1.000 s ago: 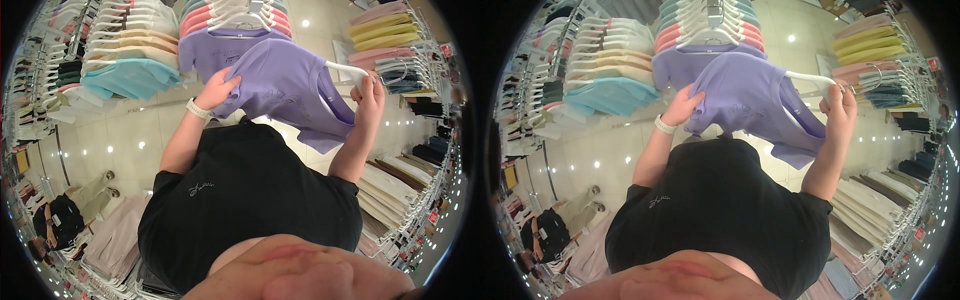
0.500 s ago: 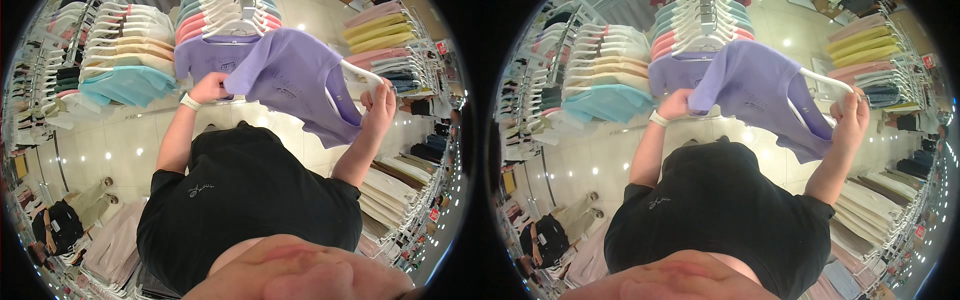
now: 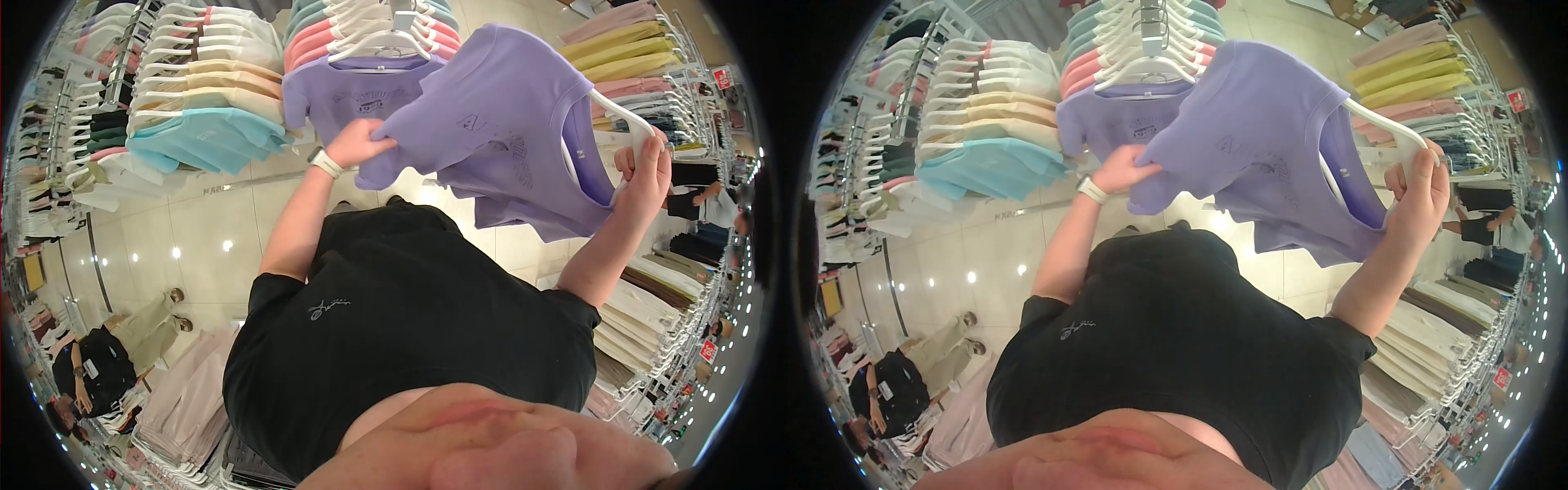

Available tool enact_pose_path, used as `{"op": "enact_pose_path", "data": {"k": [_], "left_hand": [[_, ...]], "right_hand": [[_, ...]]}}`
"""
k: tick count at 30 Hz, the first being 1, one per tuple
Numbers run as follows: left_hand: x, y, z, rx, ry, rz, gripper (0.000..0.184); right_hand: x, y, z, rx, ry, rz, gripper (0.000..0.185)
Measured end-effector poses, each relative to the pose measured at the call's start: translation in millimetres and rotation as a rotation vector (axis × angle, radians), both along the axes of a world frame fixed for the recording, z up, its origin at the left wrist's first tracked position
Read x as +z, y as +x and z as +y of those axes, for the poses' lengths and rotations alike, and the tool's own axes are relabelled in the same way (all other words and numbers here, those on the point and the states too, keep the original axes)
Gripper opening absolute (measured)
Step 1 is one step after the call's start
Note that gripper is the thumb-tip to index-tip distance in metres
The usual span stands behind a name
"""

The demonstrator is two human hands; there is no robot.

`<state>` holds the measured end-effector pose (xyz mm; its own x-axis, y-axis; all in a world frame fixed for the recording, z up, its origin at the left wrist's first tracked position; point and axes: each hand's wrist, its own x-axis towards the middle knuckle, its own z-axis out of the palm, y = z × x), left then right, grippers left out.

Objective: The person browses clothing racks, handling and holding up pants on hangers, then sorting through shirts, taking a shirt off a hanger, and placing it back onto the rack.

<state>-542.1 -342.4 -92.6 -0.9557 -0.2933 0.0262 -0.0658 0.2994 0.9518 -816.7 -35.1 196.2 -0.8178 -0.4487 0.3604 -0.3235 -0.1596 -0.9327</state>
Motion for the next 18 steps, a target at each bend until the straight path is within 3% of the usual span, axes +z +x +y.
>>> {"op": "enact_pose_path", "data": {"k": [1, 4, 7, 14, 18], "left_hand": [[1, 3, -8, -0.004, 0.012, 0.113, 0.035], [15, 17, -27, 0.211, 0.308, 0.052, 0.025], [38, 24, -49, 0.220, 0.176, 0.019, 0.019], [51, 36, -67, 0.291, 0.150, 0.099, 0.016], [40, 47, -66, 0.235, 0.222, -0.011, 0.018]], "right_hand": [[2, 0, 0, -0.015, -0.006, 0.001, 0.033], [7, -4, 5, -0.022, -0.028, -0.012, 0.034], [8, -22, 19, 0.038, -0.038, -0.065, 0.034], [1, -28, 23, -0.001, -0.043, -0.116, 0.035], [-2, -22, 22, 0.034, -0.051, -0.077, 0.035]]}}
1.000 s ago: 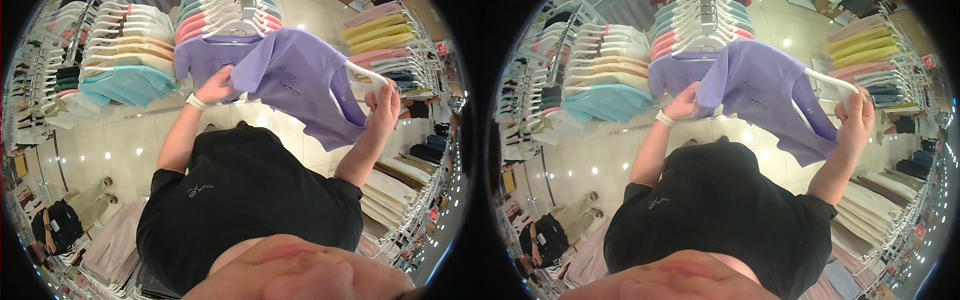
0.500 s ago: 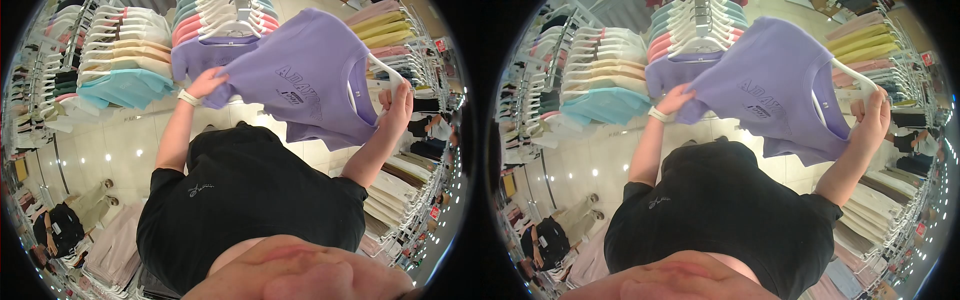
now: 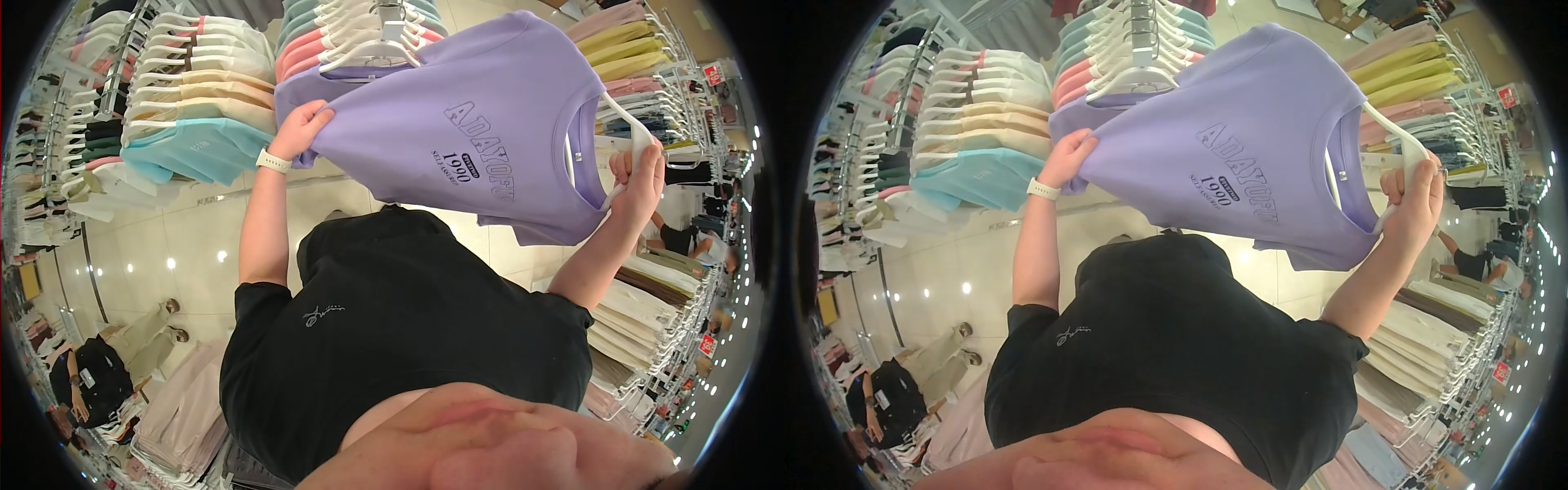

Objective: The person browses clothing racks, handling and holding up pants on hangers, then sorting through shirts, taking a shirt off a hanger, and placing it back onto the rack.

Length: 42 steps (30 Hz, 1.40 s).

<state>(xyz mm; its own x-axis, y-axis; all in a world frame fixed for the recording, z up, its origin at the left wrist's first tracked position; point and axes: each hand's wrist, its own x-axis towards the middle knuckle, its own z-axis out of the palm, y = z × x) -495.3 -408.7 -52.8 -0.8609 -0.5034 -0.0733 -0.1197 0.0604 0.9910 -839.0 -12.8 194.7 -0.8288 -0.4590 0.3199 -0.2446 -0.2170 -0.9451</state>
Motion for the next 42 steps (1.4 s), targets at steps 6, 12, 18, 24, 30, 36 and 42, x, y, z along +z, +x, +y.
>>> {"op": "enact_pose_path", "data": {"k": [6, 12, 18, 24, 30, 36, 42], "left_hand": [[-2, 17, 11, -0.210, 0.253, -0.032, 0.021], [-13, 2, 16, -0.130, 0.296, 0.051, 0.021], [-14, -7, 16, 0.010, 0.037, -0.041, 0.017], [-19, 6, 31, -0.136, 0.106, -0.112, 0.025], [-55, 17, 63, -0.565, -0.307, -0.105, 0.024], [-17, -42, 90, -0.325, -0.138, 0.058, 0.042], [-1, -103, 158, -0.558, -0.410, 0.486, 0.085]], "right_hand": [[6, 6, -7, -0.074, 0.045, 0.015, 0.035], [5, -18, -2, -0.082, 0.070, 0.004, 0.029], [-5, -36, 10, -0.114, 0.069, -0.040, 0.030], [-8, -25, 18, -0.026, -0.014, 0.057, 0.035], [-14, -23, 51, 0.027, -0.015, 0.322, 0.052], [4, 1, 47, 0.482, 0.071, 0.642, 0.051], [8, 32, 30, 0.551, -0.024, 0.704, 0.045]]}}
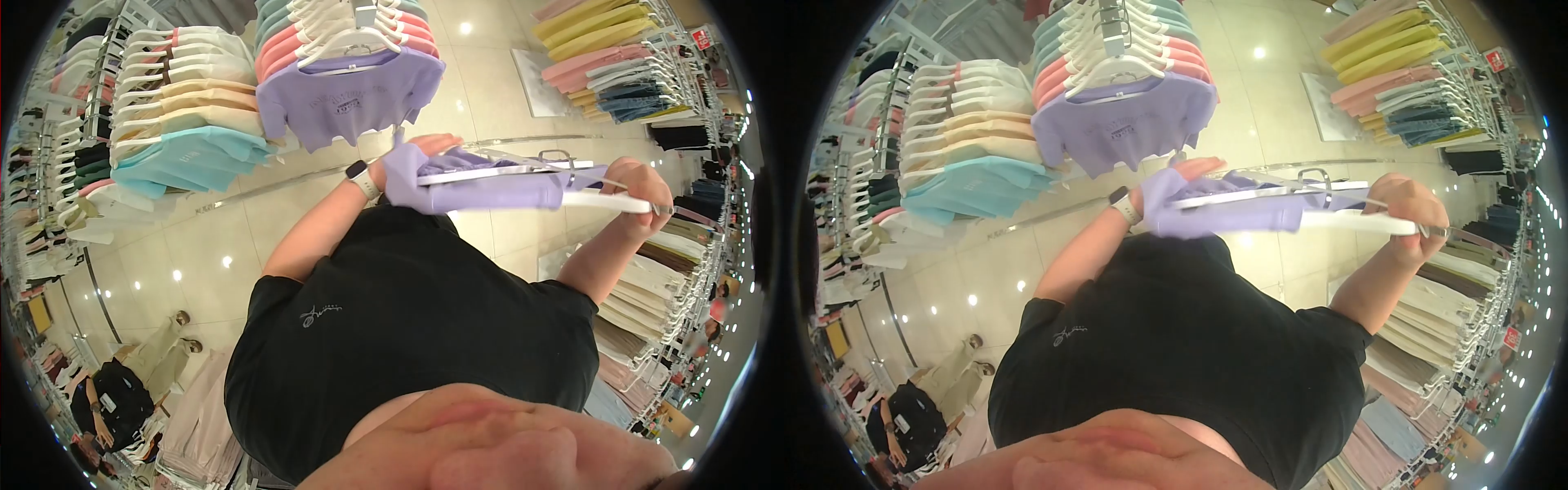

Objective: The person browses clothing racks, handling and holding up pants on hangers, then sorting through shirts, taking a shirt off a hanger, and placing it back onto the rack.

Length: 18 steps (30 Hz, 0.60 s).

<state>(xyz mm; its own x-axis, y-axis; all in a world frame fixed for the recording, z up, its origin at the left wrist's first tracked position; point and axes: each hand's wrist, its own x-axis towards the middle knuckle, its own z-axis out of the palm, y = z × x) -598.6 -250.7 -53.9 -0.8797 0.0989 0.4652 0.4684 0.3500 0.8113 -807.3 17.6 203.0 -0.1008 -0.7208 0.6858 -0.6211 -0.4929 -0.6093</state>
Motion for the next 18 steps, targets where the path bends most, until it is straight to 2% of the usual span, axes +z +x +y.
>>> {"op": "enact_pose_path", "data": {"k": [2, 3, 5, 7, 11, 14, 15, 18], "left_hand": [[37, 13, 14, -0.068, 0.208, -0.316, 0.086], [43, 16, 23, 0.078, 0.270, -0.190, 0.071], [33, 14, 22, -0.042, 0.383, -0.452, 0.058], [4, 13, 17, 0.063, 0.026, -0.231, 0.036], [-2, 30, 9, 0.253, -0.007, -0.065, 0.042], [17, 43, -1, 0.351, -0.129, -0.018, 0.043], [22, 44, -1, 0.396, -0.137, 0.109, 0.044], [41, 56, -4, 0.428, -0.286, 0.162, 0.044]], "right_hand": [[3, -2, 2, 0.117, 0.008, -0.046, 0.042], [3, -5, 7, 0.152, 0.030, -0.072, 0.039], [12, -23, 10, 0.359, 0.063, -0.047, 0.037], [16, -49, 24, 0.509, 0.096, -0.018, 0.036], [12, -68, 43, 0.547, 0.128, -0.116, 0.036], [9, -73, 44, 0.616, 0.145, -0.175, 0.034], [7, -75, 46, 0.597, 0.136, -0.180, 0.034], [-1, -89, 58, 0.544, 0.105, -0.190, 0.033]]}}
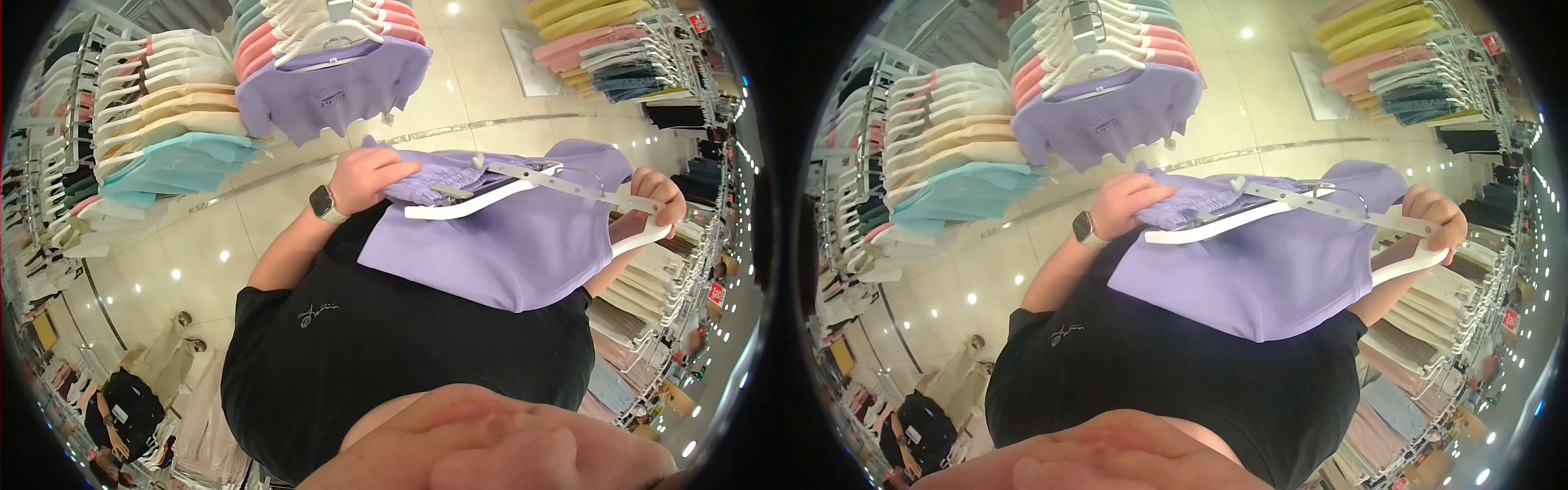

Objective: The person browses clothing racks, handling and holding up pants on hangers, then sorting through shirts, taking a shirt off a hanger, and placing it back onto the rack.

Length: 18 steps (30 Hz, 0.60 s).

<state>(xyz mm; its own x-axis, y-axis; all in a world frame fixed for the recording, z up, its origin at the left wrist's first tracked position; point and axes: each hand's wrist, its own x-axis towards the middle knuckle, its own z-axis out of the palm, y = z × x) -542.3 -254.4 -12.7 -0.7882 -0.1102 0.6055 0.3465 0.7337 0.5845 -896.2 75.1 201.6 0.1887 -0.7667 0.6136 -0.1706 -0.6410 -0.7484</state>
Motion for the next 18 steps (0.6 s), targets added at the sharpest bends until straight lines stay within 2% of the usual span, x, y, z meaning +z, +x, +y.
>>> {"op": "enact_pose_path", "data": {"k": [7, 10, 13, 16, 18], "left_hand": [[12, 8, -3, -0.067, 0.065, 0.028, 0.025], [13, 10, -3, -0.113, 0.152, -0.100, 0.018], [16, 10, -6, -0.196, 0.451, -0.239, 0.014], [24, 4, 8, -0.023, 0.778, -0.164, 0.014], [18, 2, 4, -0.052, 0.844, -0.136, 0.017]], "right_hand": [[-9, -2, 9, -0.117, -0.016, -0.041, 0.032], [-9, -5, 6, -0.087, -0.015, -0.045, 0.032], [-8, -8, 6, -0.091, -0.015, -0.037, 0.033], [-9, -1, 6, -0.165, -0.011, -0.060, 0.034], [-9, 5, 5, -0.234, -0.005, -0.077, 0.034]]}}
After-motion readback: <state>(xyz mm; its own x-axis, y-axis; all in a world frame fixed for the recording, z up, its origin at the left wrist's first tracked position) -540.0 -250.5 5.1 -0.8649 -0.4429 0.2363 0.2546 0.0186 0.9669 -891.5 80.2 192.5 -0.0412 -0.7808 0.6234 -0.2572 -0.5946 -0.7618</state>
